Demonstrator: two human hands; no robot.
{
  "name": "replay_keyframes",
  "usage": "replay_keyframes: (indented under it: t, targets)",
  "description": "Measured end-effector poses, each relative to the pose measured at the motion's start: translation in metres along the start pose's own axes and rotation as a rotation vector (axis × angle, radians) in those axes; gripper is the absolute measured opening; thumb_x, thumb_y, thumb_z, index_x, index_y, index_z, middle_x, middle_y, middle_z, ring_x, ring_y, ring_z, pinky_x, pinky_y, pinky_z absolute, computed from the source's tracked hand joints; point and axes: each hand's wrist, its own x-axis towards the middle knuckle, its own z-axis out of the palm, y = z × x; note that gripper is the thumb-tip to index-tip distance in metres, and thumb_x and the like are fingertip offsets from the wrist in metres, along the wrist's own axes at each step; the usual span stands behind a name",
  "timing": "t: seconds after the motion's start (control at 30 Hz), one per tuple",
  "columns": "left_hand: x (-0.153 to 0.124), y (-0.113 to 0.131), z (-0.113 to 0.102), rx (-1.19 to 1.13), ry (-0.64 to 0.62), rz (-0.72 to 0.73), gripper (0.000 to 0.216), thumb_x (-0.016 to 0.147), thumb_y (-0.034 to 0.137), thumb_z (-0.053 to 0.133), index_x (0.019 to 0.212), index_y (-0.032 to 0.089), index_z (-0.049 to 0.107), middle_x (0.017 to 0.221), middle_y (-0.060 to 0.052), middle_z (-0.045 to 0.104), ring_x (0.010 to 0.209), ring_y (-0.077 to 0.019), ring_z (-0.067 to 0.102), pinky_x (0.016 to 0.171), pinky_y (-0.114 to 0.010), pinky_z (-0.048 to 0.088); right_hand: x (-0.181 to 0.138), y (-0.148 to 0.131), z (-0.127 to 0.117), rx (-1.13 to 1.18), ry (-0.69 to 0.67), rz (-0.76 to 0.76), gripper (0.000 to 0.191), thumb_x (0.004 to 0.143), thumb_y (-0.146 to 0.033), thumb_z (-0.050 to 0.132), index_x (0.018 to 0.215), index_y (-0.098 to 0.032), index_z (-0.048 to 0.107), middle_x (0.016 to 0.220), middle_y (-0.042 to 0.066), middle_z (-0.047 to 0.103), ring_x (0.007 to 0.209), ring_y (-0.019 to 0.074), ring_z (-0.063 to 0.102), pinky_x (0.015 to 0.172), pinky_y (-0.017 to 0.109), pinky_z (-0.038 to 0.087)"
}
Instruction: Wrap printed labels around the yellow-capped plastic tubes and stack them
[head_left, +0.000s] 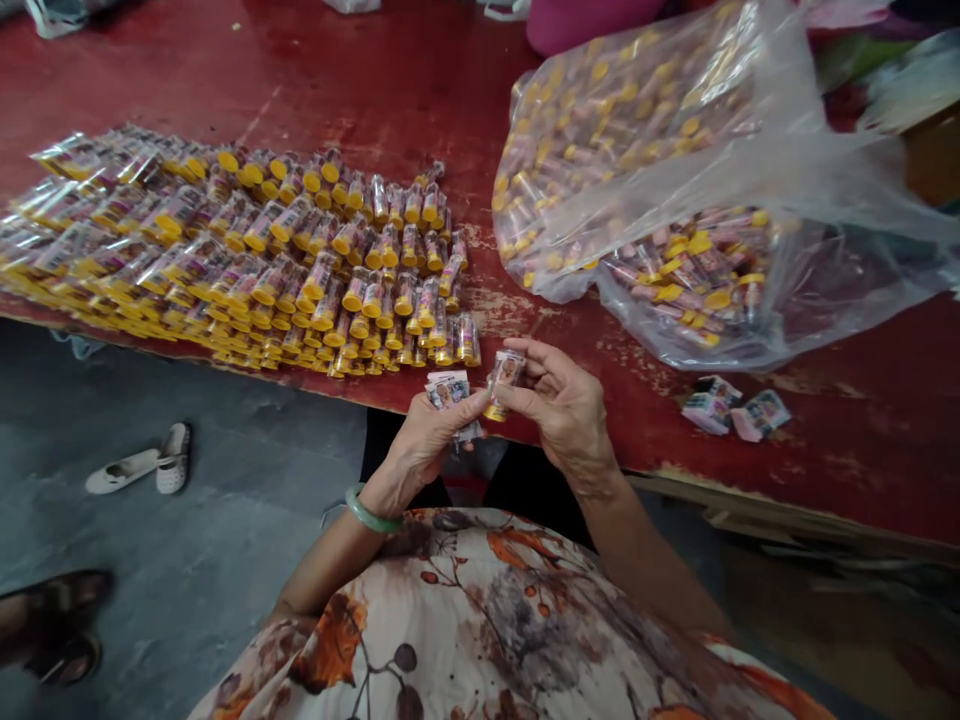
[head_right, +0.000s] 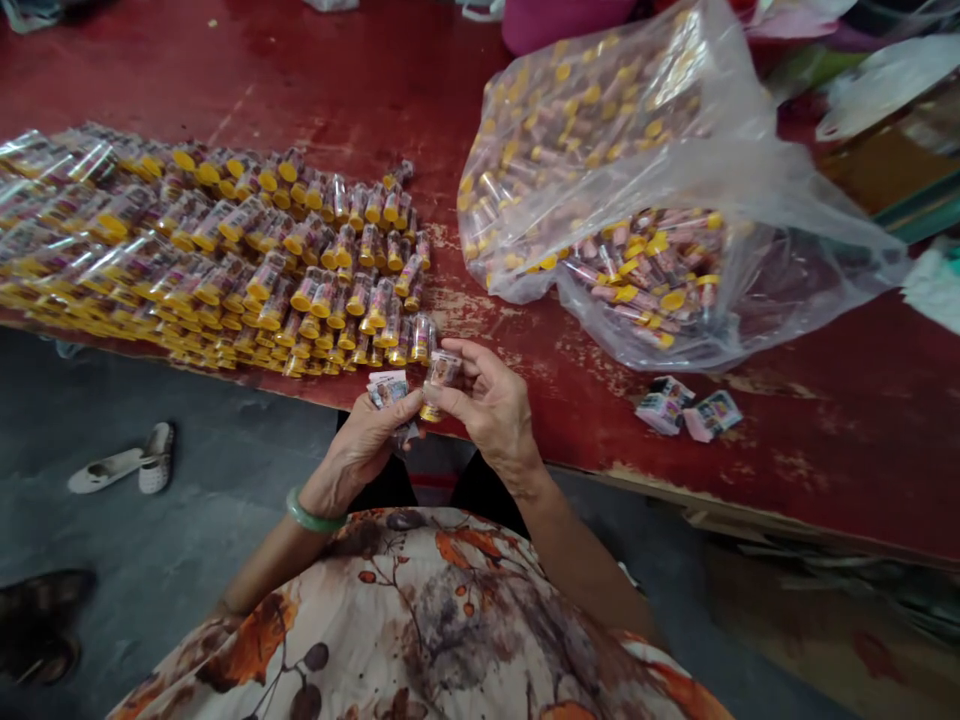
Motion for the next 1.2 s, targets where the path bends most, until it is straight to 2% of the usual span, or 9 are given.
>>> replay_keyframes:
  t: [0.1, 0.2, 0.37, 0.63, 0.83, 0.97, 1.0, 1.13, 1.2]
  targets:
    - [-0.003, 0.0, 0.001, 0.002, -0.019, -0.017, 0.035, 0.058, 0.039, 0.085, 0.073, 0.013, 0.066, 0.059, 0.001, 0.061, 0.045, -0.0078, 0.053, 0.038, -0.019, 0.035, -0.013, -0.003, -0.005, -0.082, -0.033, -0.073, 0.064, 0.069, -0.03, 0.078, 0.127, -0.021, 0.052, 0.111, 0.008, 0.066, 0.086, 0.0185, 0.066, 0.074, 0.035, 0.058]
    - [-0.008, -0.001, 0.005, -0.048, 0.008, -0.011, 0.035, 0.061, 0.04, 0.083, 0.072, 0.013, 0.064, 0.057, 0.002, 0.059, 0.044, -0.0076, 0.052, 0.038, -0.019, 0.035, -0.034, -0.002, -0.008, -0.319, 0.074, -0.328, 0.062, 0.069, -0.026, 0.078, 0.126, -0.026, 0.054, 0.125, 0.009, 0.057, 0.083, 0.0176, 0.063, 0.065, 0.034, 0.057]
    - [-0.019, -0.001, 0.015, -0.098, -0.031, -0.022, 0.031, 0.065, 0.036, 0.082, 0.077, 0.014, 0.064, 0.062, 0.003, 0.059, 0.046, -0.0056, 0.049, 0.039, -0.017, 0.036, -0.057, 0.002, -0.004, -0.727, 0.242, -0.728, 0.045, 0.075, -0.013, 0.071, 0.115, -0.03, 0.063, 0.108, 0.006, 0.064, 0.089, 0.0215, 0.065, 0.069, 0.035, 0.057]
    - [-0.027, -0.007, 0.017, -0.096, -0.058, -0.038, 0.033, 0.06, 0.035, 0.084, 0.076, 0.014, 0.065, 0.059, 0.002, 0.059, 0.046, -0.0069, 0.05, 0.039, -0.018, 0.035, -0.06, -0.006, 0.001, -0.908, 0.304, -0.842, 0.04, 0.078, -0.009, 0.063, 0.112, -0.03, 0.064, 0.094, 0.004, 0.071, 0.074, 0.02, 0.068, 0.06, 0.034, 0.057]
    - [-0.029, -0.007, 0.016, -0.105, -0.038, -0.056, 0.035, 0.057, 0.036, 0.086, 0.076, 0.013, 0.067, 0.058, 0.002, 0.059, 0.045, -0.0074, 0.05, 0.036, -0.018, 0.033, -0.061, -0.005, 0.005, -0.922, 0.312, -0.832, 0.035, 0.077, -0.007, 0.064, 0.104, -0.029, 0.067, 0.09, 0.003, 0.071, 0.072, 0.0192, 0.068, 0.058, 0.033, 0.058]
    - [-0.026, -0.008, 0.013, -0.104, -0.022, -0.03, 0.032, 0.06, 0.035, 0.084, 0.075, 0.014, 0.067, 0.058, 0.002, 0.058, 0.045, -0.0067, 0.049, 0.037, -0.017, 0.033, -0.059, -0.003, 0.0, -0.806, 0.226, -0.807, 0.041, 0.074, -0.006, 0.066, 0.109, -0.027, 0.065, 0.095, 0.005, 0.069, 0.079, 0.0198, 0.067, 0.066, 0.034, 0.057]
    - [-0.024, -0.009, 0.012, -0.097, -0.006, -0.016, 0.031, 0.06, 0.035, 0.084, 0.074, 0.014, 0.067, 0.058, 0.003, 0.058, 0.045, -0.0063, 0.048, 0.037, -0.017, 0.034, -0.057, -0.002, -0.002, -0.73, 0.188, -0.727, 0.039, 0.074, -0.008, 0.067, 0.109, -0.026, 0.065, 0.097, 0.006, 0.069, 0.08, 0.0199, 0.066, 0.067, 0.034, 0.057]
    - [-0.015, -0.013, 0.01, -0.02, 0.016, 0.037, 0.032, 0.058, 0.034, 0.086, 0.073, 0.012, 0.068, 0.058, 0.002, 0.059, 0.045, -0.0052, 0.046, 0.039, -0.018, 0.035, -0.047, 0.001, -0.005, -0.286, 0.131, -0.211, 0.035, 0.077, -0.023, 0.069, 0.112, -0.023, 0.063, 0.099, 0.006, 0.069, 0.078, 0.0176, 0.066, 0.066, 0.031, 0.057]
    - [-0.01, -0.015, 0.009, 0.014, -0.003, 0.06, 0.033, 0.057, 0.035, 0.086, 0.073, 0.011, 0.069, 0.058, 0.001, 0.06, 0.044, -0.0056, 0.047, 0.039, -0.018, 0.035, -0.037, 0.002, -0.001, -0.115, 0.155, -0.089, 0.037, 0.072, -0.026, 0.075, 0.107, -0.022, 0.063, 0.095, 0.005, 0.07, 0.08, 0.0171, 0.067, 0.069, 0.03, 0.057]
